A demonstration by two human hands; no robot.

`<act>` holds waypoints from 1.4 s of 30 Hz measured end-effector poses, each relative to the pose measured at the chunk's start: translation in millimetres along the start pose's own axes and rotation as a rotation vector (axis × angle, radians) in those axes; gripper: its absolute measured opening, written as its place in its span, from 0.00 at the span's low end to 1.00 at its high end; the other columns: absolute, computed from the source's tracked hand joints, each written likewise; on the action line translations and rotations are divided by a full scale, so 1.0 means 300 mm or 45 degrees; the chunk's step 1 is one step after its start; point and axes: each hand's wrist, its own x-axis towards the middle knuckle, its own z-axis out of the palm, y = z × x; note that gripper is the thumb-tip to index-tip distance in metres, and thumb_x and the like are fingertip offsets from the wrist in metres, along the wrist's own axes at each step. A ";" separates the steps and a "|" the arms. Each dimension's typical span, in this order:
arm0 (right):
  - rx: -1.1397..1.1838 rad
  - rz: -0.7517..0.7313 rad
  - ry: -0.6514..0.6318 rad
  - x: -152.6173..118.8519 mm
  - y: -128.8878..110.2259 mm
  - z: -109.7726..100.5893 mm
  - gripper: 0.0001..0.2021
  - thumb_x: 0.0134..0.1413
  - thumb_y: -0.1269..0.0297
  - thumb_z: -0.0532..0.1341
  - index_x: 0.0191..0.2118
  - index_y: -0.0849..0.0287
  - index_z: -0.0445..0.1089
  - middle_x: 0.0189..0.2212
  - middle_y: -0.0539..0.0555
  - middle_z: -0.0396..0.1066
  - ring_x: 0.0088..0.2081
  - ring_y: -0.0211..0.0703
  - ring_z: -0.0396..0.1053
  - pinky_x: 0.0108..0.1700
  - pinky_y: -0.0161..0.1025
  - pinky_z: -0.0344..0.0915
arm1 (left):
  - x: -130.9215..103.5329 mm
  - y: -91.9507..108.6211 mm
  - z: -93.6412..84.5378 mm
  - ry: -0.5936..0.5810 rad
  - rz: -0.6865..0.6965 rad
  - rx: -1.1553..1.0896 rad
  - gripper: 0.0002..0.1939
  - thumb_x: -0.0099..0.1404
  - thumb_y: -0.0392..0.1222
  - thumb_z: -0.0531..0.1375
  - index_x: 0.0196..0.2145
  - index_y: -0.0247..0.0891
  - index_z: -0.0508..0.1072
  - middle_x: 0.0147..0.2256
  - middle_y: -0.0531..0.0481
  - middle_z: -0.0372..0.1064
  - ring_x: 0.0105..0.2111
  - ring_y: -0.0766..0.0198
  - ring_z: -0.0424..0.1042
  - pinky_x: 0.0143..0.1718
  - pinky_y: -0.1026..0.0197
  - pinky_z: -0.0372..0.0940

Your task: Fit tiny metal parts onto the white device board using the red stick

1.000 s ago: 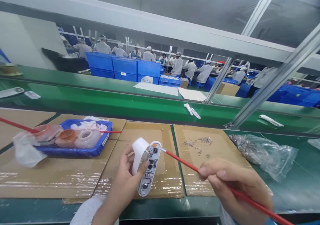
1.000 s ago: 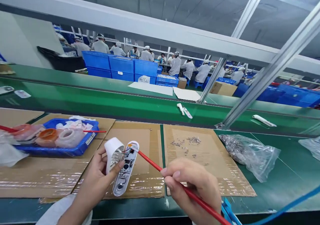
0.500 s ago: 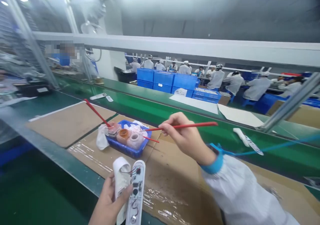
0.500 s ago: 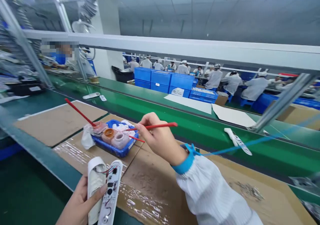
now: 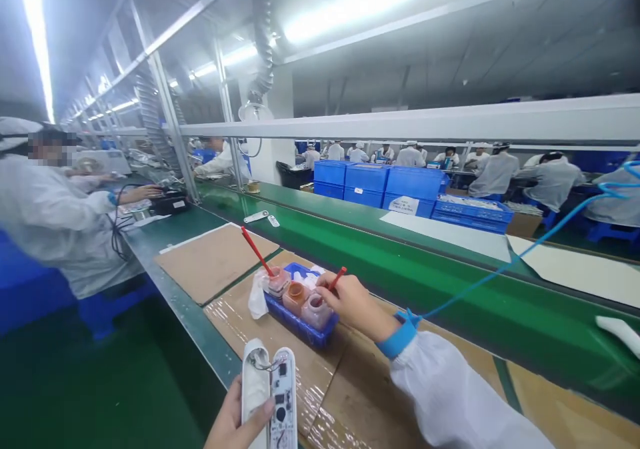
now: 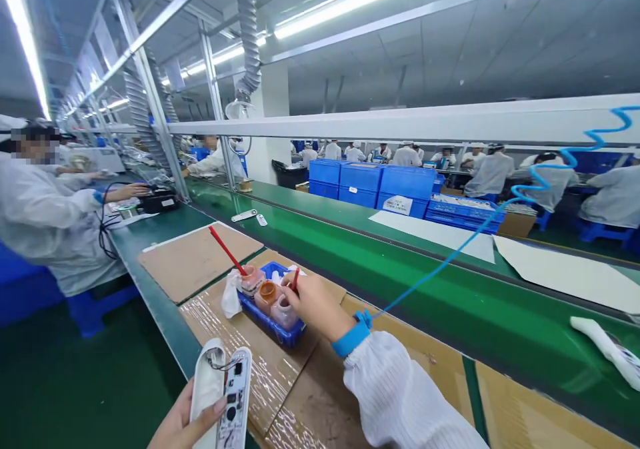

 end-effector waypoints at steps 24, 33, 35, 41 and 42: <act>-0.374 -0.918 0.338 -0.358 0.013 -0.038 0.13 0.63 0.74 0.48 0.48 0.68 0.64 0.38 0.59 0.72 0.40 0.42 0.69 0.40 0.38 0.72 | -0.088 -0.065 0.205 -0.200 0.155 -0.144 0.39 0.50 0.38 0.68 0.56 0.36 0.55 0.45 0.38 0.70 0.42 0.47 0.72 0.41 0.52 0.67; -0.248 -0.801 0.247 -0.355 0.047 -0.001 0.11 0.64 0.71 0.48 0.44 0.63 0.66 0.35 0.56 0.71 0.36 0.39 0.68 0.36 0.35 0.69 | -0.078 -0.049 0.207 -0.111 0.136 -0.194 0.43 0.50 0.38 0.68 0.59 0.36 0.51 0.38 0.38 0.73 0.35 0.47 0.74 0.36 0.52 0.67; -0.247 -0.838 0.274 -0.359 0.042 -0.007 0.11 0.63 0.72 0.49 0.46 0.63 0.65 0.39 0.58 0.72 0.39 0.43 0.68 0.39 0.38 0.70 | -0.071 -0.054 0.204 -0.133 0.140 -0.186 0.42 0.52 0.40 0.67 0.59 0.36 0.51 0.39 0.39 0.72 0.36 0.49 0.74 0.37 0.53 0.67; -0.226 -0.725 0.051 -0.364 0.024 -0.028 0.12 0.62 0.73 0.48 0.45 0.60 0.66 0.37 0.55 0.72 0.41 0.42 0.66 0.39 0.38 0.70 | -0.056 -0.066 0.200 -0.188 0.184 -0.161 0.38 0.55 0.40 0.65 0.59 0.38 0.52 0.41 0.40 0.72 0.35 0.53 0.74 0.38 0.53 0.67; -0.206 -0.718 -0.004 -0.369 0.019 -0.036 0.11 0.62 0.72 0.49 0.45 0.60 0.66 0.37 0.55 0.72 0.41 0.42 0.65 0.40 0.38 0.69 | -0.057 -0.066 0.199 -0.191 0.191 -0.157 0.37 0.55 0.40 0.65 0.59 0.39 0.52 0.42 0.40 0.72 0.35 0.53 0.74 0.38 0.53 0.67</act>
